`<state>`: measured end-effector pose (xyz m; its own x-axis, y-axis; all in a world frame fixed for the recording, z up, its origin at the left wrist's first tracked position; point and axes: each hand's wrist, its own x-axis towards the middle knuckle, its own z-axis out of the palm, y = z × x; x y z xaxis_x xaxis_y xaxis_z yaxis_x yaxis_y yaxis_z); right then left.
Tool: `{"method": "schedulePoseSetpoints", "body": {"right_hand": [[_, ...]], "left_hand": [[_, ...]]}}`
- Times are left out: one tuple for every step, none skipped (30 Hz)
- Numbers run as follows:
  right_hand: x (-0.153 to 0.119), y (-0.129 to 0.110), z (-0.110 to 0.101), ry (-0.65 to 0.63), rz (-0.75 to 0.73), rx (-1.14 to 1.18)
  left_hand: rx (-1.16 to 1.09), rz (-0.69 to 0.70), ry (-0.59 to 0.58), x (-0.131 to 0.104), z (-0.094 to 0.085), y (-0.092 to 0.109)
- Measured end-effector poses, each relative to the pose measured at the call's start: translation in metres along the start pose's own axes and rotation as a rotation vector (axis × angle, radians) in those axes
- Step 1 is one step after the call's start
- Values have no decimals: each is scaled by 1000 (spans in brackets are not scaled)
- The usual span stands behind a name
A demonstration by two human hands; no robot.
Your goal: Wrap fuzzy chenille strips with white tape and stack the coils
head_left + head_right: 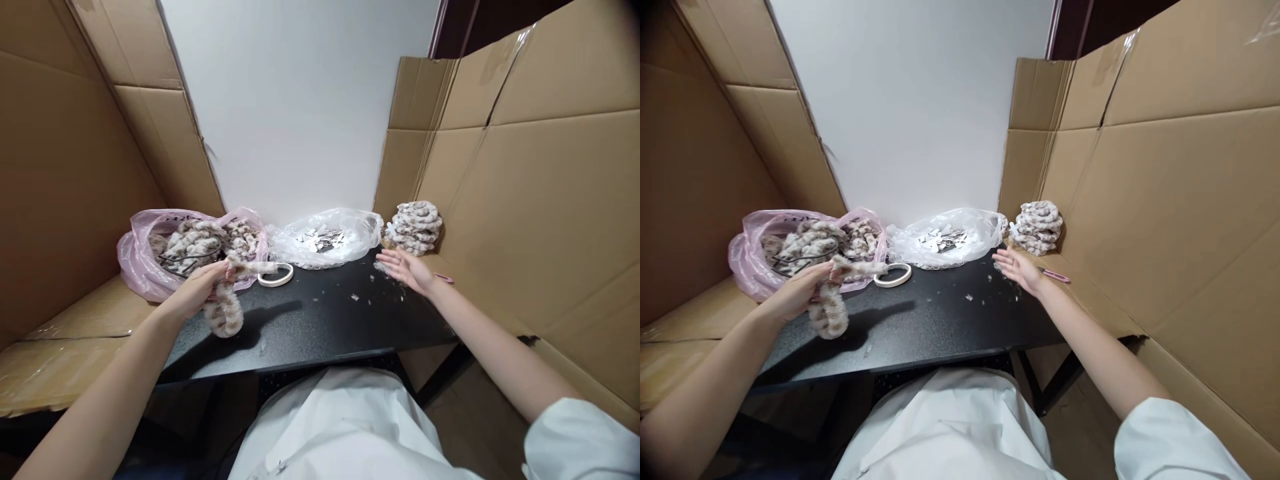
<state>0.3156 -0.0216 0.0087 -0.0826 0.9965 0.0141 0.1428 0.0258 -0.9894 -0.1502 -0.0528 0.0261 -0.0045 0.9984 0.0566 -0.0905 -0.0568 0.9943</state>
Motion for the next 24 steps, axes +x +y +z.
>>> {"method": "schedulePoseSetpoints", "body": {"right_hand": [[3, -10, 0, 53, 21, 147], [5, -19, 4, 109, 38, 256], [6, -26, 11, 161, 47, 326], [5, -31, 23, 196, 43, 358], [3, -32, 38, 193, 24, 353], [-1, -31, 58, 142, -21, 306], [-8, -28, 81, 68, -90, 215], [-16, -23, 107, -43, -189, 72], [-24, -17, 134, -178, -306, -112], [-32, -10, 159, -329, -439, -305], [-39, -4, 182, -492, -546, -488], [-44, 1, 201, -613, -609, -631], [-46, 5, 214, -689, -628, -732], [-45, 9, 221, -724, -638, -803], [-41, 11, 222, -737, -640, -849], [-36, 14, 216, -732, -632, -877], [-30, 17, 205, -712, -621, -892], [-24, 20, 190, -684, -597, -897], [-17, 23, 170, -645, -556, -890], [-11, 26, 148, -594, -501, -862], [-6, 29, 125, -527, -428, -804], [-2, 29, 101, -418, -333, -700], [2, 28, 79, -280, -234, -536], [5, 25, 58, -113, -156, -335]], "left_hand": [[27, -9, 18, 1, 2, 0], [72, -18, 35, 1, 4, 0], [115, -23, 46, 2, 5, 1], [126, -20, 40, 3, 6, 2], [127, -18, 22, 5, 7, 3], [115, -20, 0, 6, 8, 4], [94, -25, -16, 8, 9, 5], [66, -29, -22, 10, 11, 7], [39, -30, -22, 12, 13, 8], [19, -28, -20, 14, 15, 8], [10, -25, -17, 16, 18, 9], [10, -26, -16, 18, 20, 9], [15, -28, -19, 19, 22, 9], [17, -32, -26, 21, 24, 8], [16, -39, -34, 22, 25, 8], [10, -43, -39, 23, 27, 7], [4, -46, -44, 24, 28, 6], [-2, -48, -46, 25, 29, 5], [-2, -53, -45, 25, 30, 4], [1, -60, -41, 25, 30, 3], [9, -65, -37, 25, 31, 2], [19, -70, -28, 25, 31, 1], [29, -74, -22, 26, 31, -1], [36, -74, -19, 26, 32, -2]]}}
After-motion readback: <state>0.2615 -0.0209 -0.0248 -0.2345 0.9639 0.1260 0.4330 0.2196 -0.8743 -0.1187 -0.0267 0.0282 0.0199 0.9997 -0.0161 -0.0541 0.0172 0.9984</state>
